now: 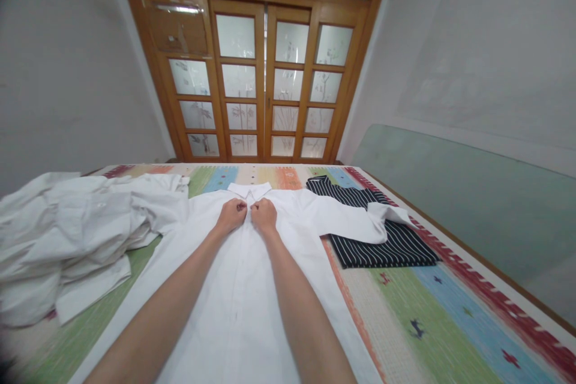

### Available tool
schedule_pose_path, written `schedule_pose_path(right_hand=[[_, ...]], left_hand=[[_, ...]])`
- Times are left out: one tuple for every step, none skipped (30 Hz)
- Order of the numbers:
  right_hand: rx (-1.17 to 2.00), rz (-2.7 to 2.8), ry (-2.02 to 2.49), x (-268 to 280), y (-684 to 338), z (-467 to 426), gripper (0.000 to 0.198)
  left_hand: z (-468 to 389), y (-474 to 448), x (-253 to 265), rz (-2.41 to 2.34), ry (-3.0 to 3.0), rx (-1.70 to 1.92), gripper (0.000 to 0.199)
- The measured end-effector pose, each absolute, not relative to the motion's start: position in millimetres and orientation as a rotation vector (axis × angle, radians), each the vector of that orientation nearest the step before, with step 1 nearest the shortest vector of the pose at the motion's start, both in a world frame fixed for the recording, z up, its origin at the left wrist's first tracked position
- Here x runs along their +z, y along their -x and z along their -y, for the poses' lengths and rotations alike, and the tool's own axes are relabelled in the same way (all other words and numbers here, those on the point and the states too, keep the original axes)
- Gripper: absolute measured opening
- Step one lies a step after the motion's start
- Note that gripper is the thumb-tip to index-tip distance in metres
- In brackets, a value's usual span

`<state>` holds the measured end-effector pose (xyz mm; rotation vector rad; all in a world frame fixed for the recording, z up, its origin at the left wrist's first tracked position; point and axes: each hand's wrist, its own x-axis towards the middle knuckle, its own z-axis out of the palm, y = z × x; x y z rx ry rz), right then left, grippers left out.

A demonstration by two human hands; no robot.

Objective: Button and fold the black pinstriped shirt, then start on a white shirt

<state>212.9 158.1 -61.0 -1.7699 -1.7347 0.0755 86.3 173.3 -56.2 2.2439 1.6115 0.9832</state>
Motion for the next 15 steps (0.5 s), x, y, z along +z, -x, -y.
schedule_pose_path(right_hand=[[0.070, 1.740, 1.776, -61.1, -212.6, -158.0, 0.024], [0.065, 1.746, 1.778, -61.3, -212.4, -158.1, 0.024], [0.061, 1.753, 1.778, -61.6, -212.2, -158.2, 0.023], [0.061, 1.758, 1.775, -61.9, -212.2, -158.4, 0.023], [0.061, 1.760, 1.773, -62.2, -212.3, -158.6, 0.023], [0.062, 1.762, 1.769, -62.6, -212.5, -158.8, 0.023], [0.063, 1.764, 1.764, -63.0, -212.8, -159.1, 0.023], [0.066, 1.765, 1.760, -63.4, -213.1, -159.3, 0.023], [0.071, 1.766, 1.756, -63.8, -213.5, -159.5, 0.023], [0.077, 1.765, 1.751, -64.1, -213.9, -159.8, 0.024], [0.084, 1.763, 1.747, -64.3, -214.3, -159.9, 0.024], [0.092, 1.759, 1.742, -64.5, -214.6, -160.1, 0.025], [0.098, 1.754, 1.736, -64.6, -214.7, -160.2, 0.025], [0.101, 1.750, 1.728, -64.7, -214.8, -160.2, 0.026], [0.101, 1.746, 1.719, -64.7, -214.9, -160.3, 0.026]], left_hand=[[-173.6, -86.5, -56.1, -1.620, -2.232, 0.988, 0.020], [-174.0, -86.7, -56.1, -1.627, -2.222, 0.992, 0.023], [-174.4, -86.9, -56.1, -1.631, -2.213, 0.996, 0.026], [-174.8, -87.0, -56.1, -1.631, -2.205, 0.999, 0.029], [-175.1, -86.9, -56.2, -1.626, -2.199, 1.002, 0.030], [-175.3, -86.8, -56.3, -1.618, -2.194, 1.004, 0.029], [-175.6, -86.6, -56.4, -1.608, -2.190, 1.005, 0.025], [-175.8, -86.4, -56.5, -1.599, -2.185, 1.005, 0.021], [-176.0, -86.2, -56.7, -1.589, -2.180, 1.004, 0.018], [-176.1, -85.9, -57.0, -1.580, -2.176, 1.002, 0.016], [-176.3, -85.7, -57.2, -1.570, -2.174, 1.002, 0.015], [-176.4, -85.6, -57.4, -1.560, -2.172, 1.001, 0.014], [-176.4, -85.6, -57.5, -1.549, -2.173, 1.000, 0.014], [-176.4, -85.5, -57.7, -1.539, -2.174, 1.000, 0.014], [-176.3, -85.6, -57.8, -1.529, -2.176, 0.998, 0.015]])
